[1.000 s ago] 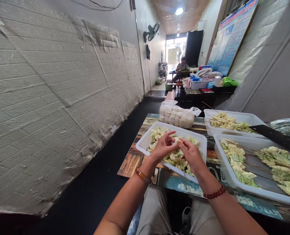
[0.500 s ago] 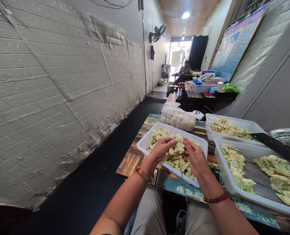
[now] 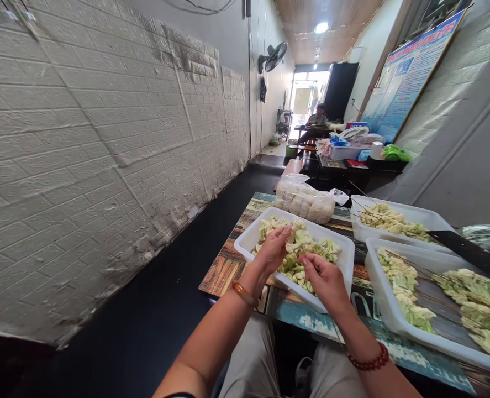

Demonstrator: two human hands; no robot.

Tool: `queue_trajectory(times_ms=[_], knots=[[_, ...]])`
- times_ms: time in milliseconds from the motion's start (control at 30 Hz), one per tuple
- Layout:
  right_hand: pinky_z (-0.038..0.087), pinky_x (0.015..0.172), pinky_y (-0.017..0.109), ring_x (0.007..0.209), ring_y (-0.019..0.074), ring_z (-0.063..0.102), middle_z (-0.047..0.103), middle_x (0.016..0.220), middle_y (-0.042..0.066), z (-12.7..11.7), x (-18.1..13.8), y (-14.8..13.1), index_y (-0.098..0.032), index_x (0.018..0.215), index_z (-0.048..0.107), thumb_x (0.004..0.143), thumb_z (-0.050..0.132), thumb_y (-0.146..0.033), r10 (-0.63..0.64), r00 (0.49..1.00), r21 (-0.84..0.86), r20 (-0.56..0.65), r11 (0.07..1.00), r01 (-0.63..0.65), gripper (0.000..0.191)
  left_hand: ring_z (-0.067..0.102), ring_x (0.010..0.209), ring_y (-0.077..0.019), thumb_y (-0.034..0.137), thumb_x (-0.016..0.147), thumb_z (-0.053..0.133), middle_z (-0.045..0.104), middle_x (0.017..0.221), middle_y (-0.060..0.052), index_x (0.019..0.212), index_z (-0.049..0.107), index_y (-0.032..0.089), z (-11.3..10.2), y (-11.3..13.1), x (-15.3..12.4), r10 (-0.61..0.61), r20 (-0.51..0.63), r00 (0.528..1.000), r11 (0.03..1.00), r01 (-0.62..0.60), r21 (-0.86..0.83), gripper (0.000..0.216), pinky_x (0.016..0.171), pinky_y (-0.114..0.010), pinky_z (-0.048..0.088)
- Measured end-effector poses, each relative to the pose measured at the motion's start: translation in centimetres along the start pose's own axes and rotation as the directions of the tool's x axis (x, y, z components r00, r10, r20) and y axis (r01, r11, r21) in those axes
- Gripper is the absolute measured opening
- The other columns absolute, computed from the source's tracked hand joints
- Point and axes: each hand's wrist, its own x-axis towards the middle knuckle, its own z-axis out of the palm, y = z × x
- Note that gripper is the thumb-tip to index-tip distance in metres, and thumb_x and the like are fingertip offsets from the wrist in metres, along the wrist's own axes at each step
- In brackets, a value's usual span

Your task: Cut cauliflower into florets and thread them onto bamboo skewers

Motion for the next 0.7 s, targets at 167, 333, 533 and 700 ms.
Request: queue_trajectory(times_ms=[167, 333, 533, 700], knots=[[0.031, 0.048, 0.025, 0.045, 0.0129, 0.043, 0.045, 0.048, -0.005, -0.4, 0.3, 0.1, -0.018, 0.089, 0.065, 0.090, 0.041, -0.053, 0.027, 1.000, 0.087, -0.005, 0.996, -0.027, 0.043, 0.060, 0.070, -0.0129, 0.041, 0.062, 0.080, 0.064, 0.086, -0.004, 0.100, 0.060, 0.017, 0.1, 0.4, -0.2, -0.109, 0.180, 0.978, 0.994, 0.106, 0.026, 0.050, 0.068, -0.028, 0.048], [0.026, 0.045, 0.024, 0.040, 0.0110, 0.036, 0.040, 0.043, -0.007, -0.4, 0.4, 0.4, -0.016, 0.091, 0.065, 0.088, 0.043, -0.057, 0.059, 0.998, 0.184, -0.008, 0.981, -0.056, 0.046, 0.060, 0.066, -0.0112, 0.025, 0.056, 0.084, 0.064, 0.080, -0.001, 0.097, 0.058, 0.016, 0.1, -0.1, 0.1, -0.023, 0.145, 0.989, 0.999, 0.017, 0.039, 0.049, 0.069, -0.027, 0.048], [0.023, 0.044, 0.024, 0.040, 0.0101, 0.033, 0.039, 0.043, -0.008, -0.2, 0.3, 1.0, -0.017, 0.091, 0.065, 0.088, 0.044, -0.058, 0.067, 0.998, 0.262, -0.016, 0.963, -0.060, 0.046, 0.062, 0.071, -0.0132, 0.034, 0.061, 0.080, 0.064, 0.085, -0.003, 0.098, 0.059, 0.017, 1.3, 0.1, -0.7, -0.026, 0.089, 0.996, 0.998, 0.021, 0.057, 0.046, 0.067, -0.027, 0.048], [0.025, 0.044, 0.024, 0.041, 0.0111, 0.035, 0.040, 0.044, -0.007, -0.3, 0.0, 1.0, -0.017, 0.089, 0.064, 0.088, 0.044, -0.059, 0.045, 0.998, 0.278, -0.053, 0.960, -0.029, 0.046, 0.060, 0.072, -0.0132, 0.049, 0.069, 0.071, 0.063, 0.087, -0.004, 0.093, 0.061, 0.018, 3.1, 0.1, -1.0, -0.032, 0.009, 0.999, 0.996, 0.033, -0.079, 0.041, 0.061, -0.024, 0.047]])
